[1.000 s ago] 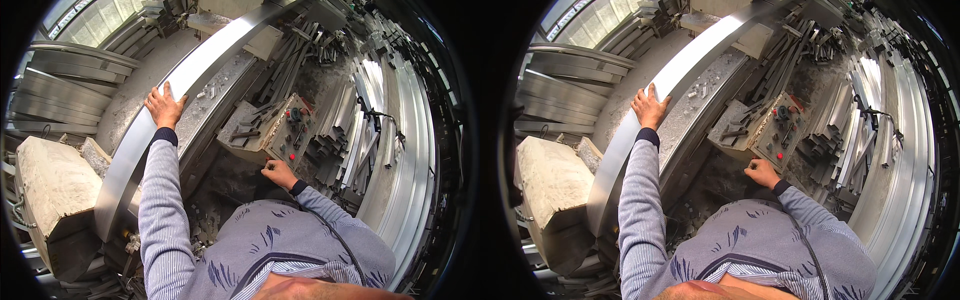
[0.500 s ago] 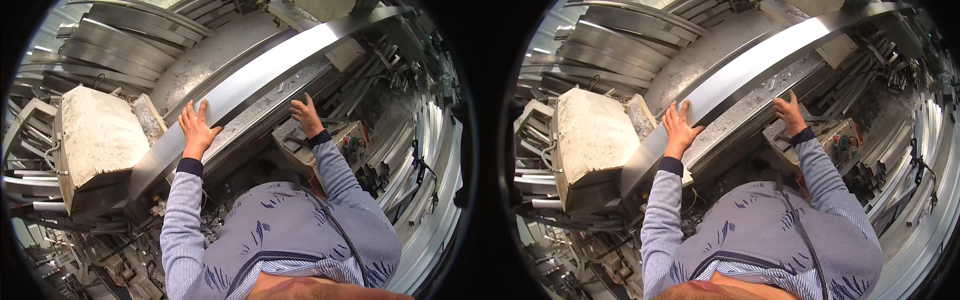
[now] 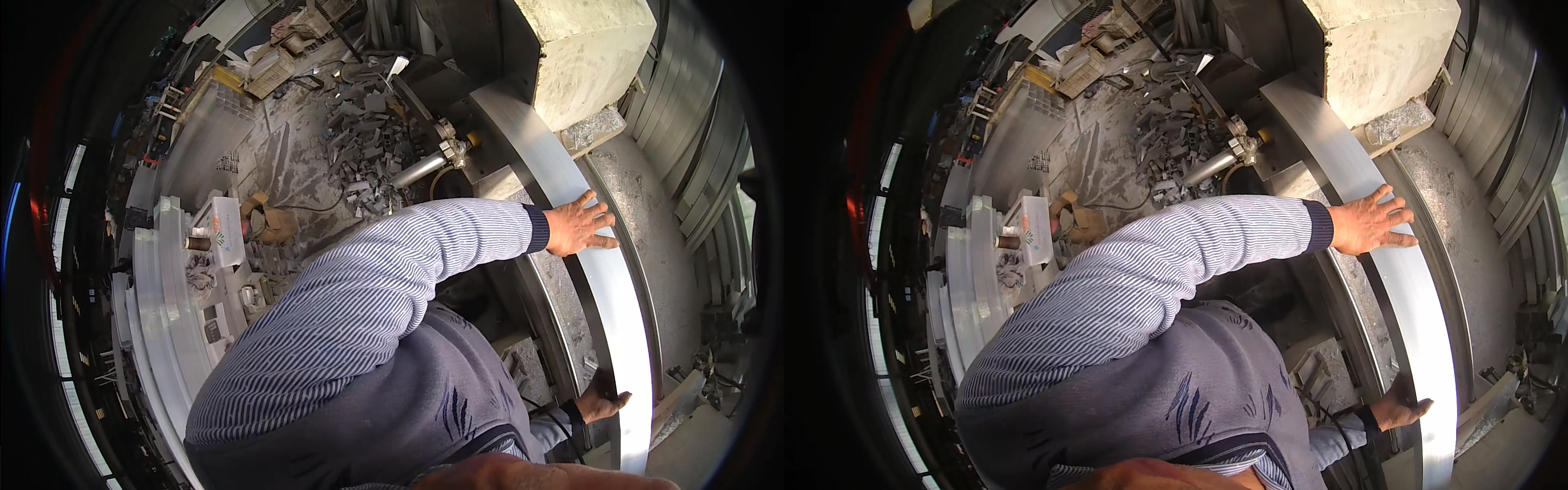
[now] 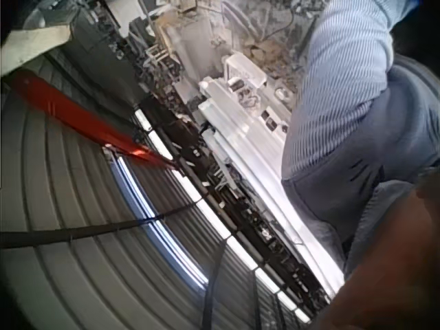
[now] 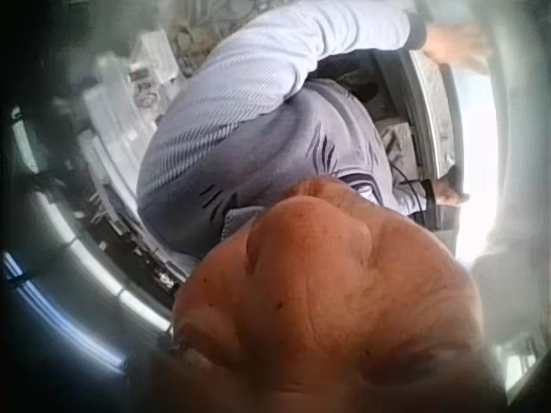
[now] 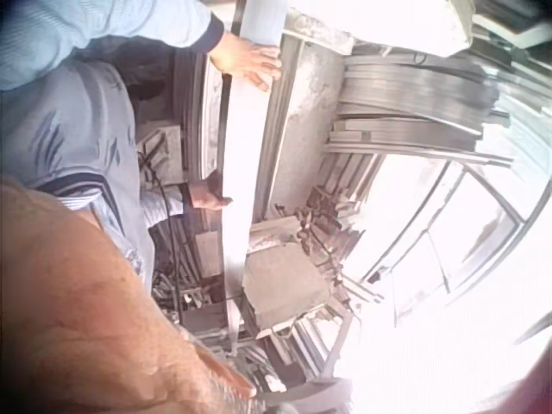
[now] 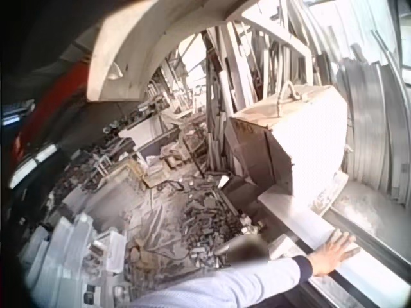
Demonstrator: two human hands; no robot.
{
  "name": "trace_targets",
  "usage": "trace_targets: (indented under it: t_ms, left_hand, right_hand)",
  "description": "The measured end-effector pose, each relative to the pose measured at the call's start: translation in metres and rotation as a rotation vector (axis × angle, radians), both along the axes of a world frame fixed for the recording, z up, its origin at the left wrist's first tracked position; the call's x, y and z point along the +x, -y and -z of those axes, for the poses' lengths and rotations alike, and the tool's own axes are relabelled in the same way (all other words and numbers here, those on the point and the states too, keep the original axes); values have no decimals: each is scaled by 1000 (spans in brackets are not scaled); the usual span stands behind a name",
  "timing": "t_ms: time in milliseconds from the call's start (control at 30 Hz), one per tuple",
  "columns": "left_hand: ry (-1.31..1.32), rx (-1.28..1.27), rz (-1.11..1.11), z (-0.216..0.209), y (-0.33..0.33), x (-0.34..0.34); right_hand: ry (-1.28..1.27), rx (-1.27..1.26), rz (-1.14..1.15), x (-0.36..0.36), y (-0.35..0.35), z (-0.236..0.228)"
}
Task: The person repeatedly positions long metal profiles into a cutting machine, operates the control panel to cut them, and stacks the cut pieces. The person also briefly handles a transparent sheet and places it aside.
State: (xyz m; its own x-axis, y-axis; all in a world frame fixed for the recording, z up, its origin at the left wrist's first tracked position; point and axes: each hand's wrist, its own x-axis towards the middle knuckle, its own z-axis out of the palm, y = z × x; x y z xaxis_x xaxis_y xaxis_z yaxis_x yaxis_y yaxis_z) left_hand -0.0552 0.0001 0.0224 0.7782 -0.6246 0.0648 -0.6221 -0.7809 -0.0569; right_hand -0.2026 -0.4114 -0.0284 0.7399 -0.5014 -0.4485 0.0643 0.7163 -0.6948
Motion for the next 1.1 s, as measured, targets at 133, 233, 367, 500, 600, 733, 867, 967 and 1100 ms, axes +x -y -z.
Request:
trace_targets:
  t_ms: [133,233,367,500,600,733,867,967,1100]
  left_hand:
    - [-29,30,-1,-4,3,-1]
    - [-6,122,27,-32,0,-6]
    - [196,70,39,-88,-23,-42]
    - [480,-6,-5,-134,-70,-97]
    - [598,-143,-18,-153,-125,-148]
    - [745,-294,-46,-156,-214,-225]
    - [711,-469,-246,-140,-287,-318]
    - [713,-576,-453,-127,-325,-392]
    - [697,-621,-668,-108,-365,-480]
  right_hand:
    - [-58,-33,102,6,-15,-9]
    - [-25,-10,166,2,-19,-20]
    - [138,-21,145,-16,-21,-38]
    - [476,97,84,-34,-55,-63]
    - [708,86,-145,-63,-111,-100]
    - [743,-32,-143,-110,-198,-156]
    - [831,-109,-122,-151,-281,-211]
    - [919,-147,-107,-177,-341,-250]
    - [1045,-114,-123,-191,-416,-285]
